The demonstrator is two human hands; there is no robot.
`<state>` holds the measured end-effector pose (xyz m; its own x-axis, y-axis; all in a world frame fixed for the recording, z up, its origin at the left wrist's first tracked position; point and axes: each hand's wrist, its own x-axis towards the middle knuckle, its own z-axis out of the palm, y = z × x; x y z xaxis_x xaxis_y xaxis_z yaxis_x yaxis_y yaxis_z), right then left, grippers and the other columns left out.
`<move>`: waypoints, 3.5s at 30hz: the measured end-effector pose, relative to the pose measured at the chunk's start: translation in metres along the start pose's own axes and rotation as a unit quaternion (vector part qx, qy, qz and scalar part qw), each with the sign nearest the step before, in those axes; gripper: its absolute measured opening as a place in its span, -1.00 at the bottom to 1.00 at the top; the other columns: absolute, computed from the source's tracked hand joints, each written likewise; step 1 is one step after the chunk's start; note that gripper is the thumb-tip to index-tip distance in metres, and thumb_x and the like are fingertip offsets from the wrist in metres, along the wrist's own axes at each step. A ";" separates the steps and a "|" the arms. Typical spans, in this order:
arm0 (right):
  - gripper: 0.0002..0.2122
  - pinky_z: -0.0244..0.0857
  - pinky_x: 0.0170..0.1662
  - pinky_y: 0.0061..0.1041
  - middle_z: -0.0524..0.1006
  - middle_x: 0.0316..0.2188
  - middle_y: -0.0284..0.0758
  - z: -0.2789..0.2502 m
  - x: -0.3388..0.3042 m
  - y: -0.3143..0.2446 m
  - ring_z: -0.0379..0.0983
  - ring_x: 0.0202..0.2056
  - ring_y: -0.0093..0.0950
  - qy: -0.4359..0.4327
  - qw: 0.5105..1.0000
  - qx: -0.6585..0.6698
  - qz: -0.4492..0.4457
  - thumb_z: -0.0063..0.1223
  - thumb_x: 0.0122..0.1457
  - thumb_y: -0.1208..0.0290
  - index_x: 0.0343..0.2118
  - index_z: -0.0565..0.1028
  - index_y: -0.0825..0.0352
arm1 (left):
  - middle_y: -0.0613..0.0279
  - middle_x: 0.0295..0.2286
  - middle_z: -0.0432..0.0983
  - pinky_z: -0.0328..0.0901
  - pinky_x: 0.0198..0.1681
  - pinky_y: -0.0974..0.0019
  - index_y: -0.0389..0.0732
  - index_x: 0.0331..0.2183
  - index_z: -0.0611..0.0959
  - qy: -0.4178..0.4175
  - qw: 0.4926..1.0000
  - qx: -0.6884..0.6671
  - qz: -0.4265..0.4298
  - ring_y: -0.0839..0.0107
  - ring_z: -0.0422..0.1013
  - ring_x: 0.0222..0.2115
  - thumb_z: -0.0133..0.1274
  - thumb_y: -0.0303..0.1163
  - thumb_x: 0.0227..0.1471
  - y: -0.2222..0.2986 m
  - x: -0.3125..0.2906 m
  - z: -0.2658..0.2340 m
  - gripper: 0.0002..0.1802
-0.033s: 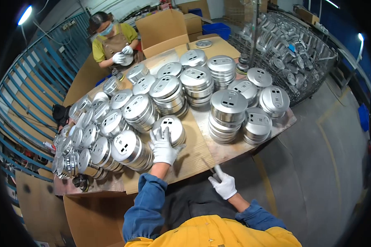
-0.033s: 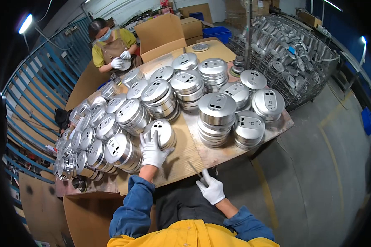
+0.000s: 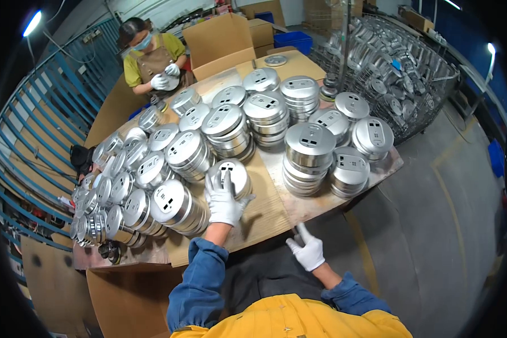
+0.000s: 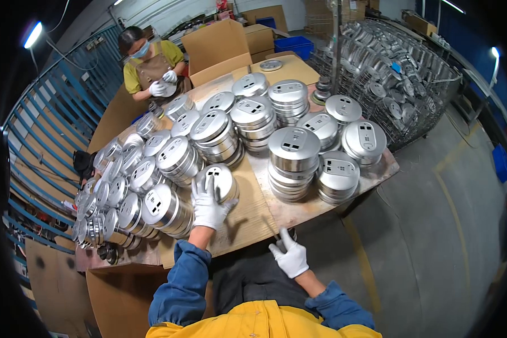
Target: Scraping and inspecting circular metal housings at a factory workstation.
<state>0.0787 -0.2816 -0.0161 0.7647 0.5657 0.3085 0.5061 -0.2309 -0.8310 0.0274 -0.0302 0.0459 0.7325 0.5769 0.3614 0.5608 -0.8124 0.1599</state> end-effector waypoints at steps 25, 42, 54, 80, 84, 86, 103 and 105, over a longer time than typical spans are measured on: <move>-0.77 0.31 -0.62 -0.58 0.48 -0.55 -0.30 -0.081 0.200 -0.009 0.41 -0.66 -0.56 0.143 0.955 0.198 0.166 0.21 0.01 0.50 -0.32 0.39 0.43 | -0.08 0.18 0.03 -0.04 0.21 0.23 -0.29 0.11 0.33 -0.058 0.856 -0.507 -0.086 0.05 0.02 0.18 -0.28 0.00 0.20 0.124 0.113 0.065 -0.37; -0.77 0.33 -0.51 -0.46 0.54 -0.46 -0.45 0.019 0.048 -0.043 0.47 -0.53 -0.41 -0.169 0.915 -0.002 -0.367 0.14 -0.23 0.55 -0.43 0.43 0.18 | 0.11 -0.20 0.51 0.40 -0.17 0.22 -0.28 -0.07 0.47 -0.113 0.468 -0.761 -0.435 0.30 0.48 -0.22 0.03 -0.18 0.10 -0.003 -0.107 -0.010 -0.55; -0.61 0.38 -0.22 -0.36 0.56 -0.37 -0.16 0.010 0.010 -0.030 0.52 -0.31 -0.22 -0.227 0.969 -0.081 0.057 0.11 0.06 0.43 0.00 0.39 0.24 | 0.16 -0.38 0.59 0.33 -0.29 0.38 -0.38 -0.21 0.58 0.056 0.761 -0.514 -0.391 0.46 0.45 -0.39 0.17 -0.34 -0.01 -0.034 -0.137 0.021 -0.65; -0.84 0.34 -0.43 -0.23 0.54 -0.56 -0.18 0.020 0.075 -0.104 0.51 -0.48 -0.19 -0.459 0.794 -0.366 -0.160 -0.11 0.09 0.39 -0.38 0.51 0.29 | -0.02 -0.44 0.55 0.35 -0.31 0.07 -0.15 -0.17 0.50 -0.116 0.940 -0.196 -0.254 -0.02 0.47 -0.36 0.13 -0.29 -0.06 -0.015 -0.100 -0.022 -0.64; -0.83 0.35 -0.43 -0.22 0.54 -0.58 -0.18 0.023 0.079 -0.107 0.51 -0.49 -0.18 -0.467 0.783 -0.373 -0.171 -0.13 0.08 0.41 -0.37 0.52 0.30 | 0.01 -0.45 0.55 0.35 -0.31 0.08 -0.13 -0.19 0.51 -0.107 0.942 -0.199 -0.248 -0.01 0.47 -0.37 0.13 -0.29 -0.06 -0.013 -0.099 -0.023 -0.66; -0.83 0.35 -0.43 -0.22 0.54 -0.58 -0.17 0.024 0.081 -0.108 0.51 -0.49 -0.18 -0.470 0.781 -0.371 -0.176 -0.14 0.08 0.42 -0.37 0.52 0.31 | 0.03 -0.45 0.55 0.36 -0.32 0.08 -0.12 -0.19 0.52 -0.100 0.945 -0.203 -0.235 0.00 0.47 -0.38 0.13 -0.30 -0.06 -0.011 -0.099 -0.023 -0.67; -0.78 0.38 -0.44 -0.25 0.53 -0.61 -0.12 0.033 0.103 -0.109 0.52 -0.50 -0.18 -0.557 0.699 -0.399 -0.204 -0.07 0.02 0.46 -0.28 0.49 0.41 | 0.11 -0.48 0.56 0.37 -0.42 0.15 -0.13 -0.30 0.55 0.045 0.935 -0.260 -0.239 0.07 0.49 -0.47 0.18 -0.35 -0.13 -0.012 -0.111 0.004 -0.73; -0.75 0.38 -0.45 -0.26 0.54 -0.58 -0.10 0.033 0.110 -0.103 0.52 -0.51 -0.19 -0.574 0.707 -0.375 -0.175 -0.07 0.02 0.47 -0.23 0.48 0.45 | 0.12 -0.46 0.55 0.36 -0.42 0.12 -0.11 -0.27 0.55 0.044 0.936 -0.262 -0.232 0.07 0.49 -0.47 0.15 -0.33 -0.12 -0.012 -0.110 0.004 -0.71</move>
<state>0.0974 -0.1699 0.0879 -0.0688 0.8618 -0.5025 0.9822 -0.0297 -0.1854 -0.0580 -0.0838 0.0003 0.4095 0.8870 0.2133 0.5275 -0.4210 0.7379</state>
